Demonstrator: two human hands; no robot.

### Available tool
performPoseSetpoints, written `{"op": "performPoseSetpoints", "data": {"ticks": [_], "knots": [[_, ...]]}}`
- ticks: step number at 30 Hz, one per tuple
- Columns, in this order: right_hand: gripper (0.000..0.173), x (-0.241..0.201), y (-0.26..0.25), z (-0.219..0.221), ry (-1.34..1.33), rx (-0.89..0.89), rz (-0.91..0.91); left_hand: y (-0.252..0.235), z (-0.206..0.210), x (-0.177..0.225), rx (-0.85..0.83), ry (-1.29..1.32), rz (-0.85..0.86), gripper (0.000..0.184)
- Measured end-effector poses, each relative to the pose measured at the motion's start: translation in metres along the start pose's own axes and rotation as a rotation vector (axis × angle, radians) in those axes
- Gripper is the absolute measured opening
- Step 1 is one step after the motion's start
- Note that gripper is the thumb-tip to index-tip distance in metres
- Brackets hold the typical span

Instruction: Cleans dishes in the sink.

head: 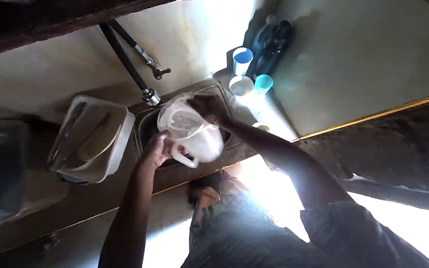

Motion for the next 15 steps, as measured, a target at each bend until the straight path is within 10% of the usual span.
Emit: {"op": "performPoseSetpoints", "data": {"ticks": [4,8,15], "knots": [[0.032,0.030,0.004,-0.022,-0.325,0.226,0.371,0.012,0.008,-0.032,-0.044,-0.010,-0.073,0.035],[0.045,0.082,0.059,-0.086,0.271,0.150,0.775,0.027,0.009,-0.049,0.041,-0.208,0.053,0.033],[0.038,0.164,0.181,-0.084,0.582,0.014,0.785,0.038,0.023,-0.052,0.481,-0.852,0.627,0.091]]}}
Point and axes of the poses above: each hand's wrist, its own y-axis away from the middle knuckle, its own z-axis out of the palm, x = y × z, the point moved 1 cm from there along -y, towards the middle knuckle, and after that the axes turned 2 degrees about x, right-handed, at the moved point
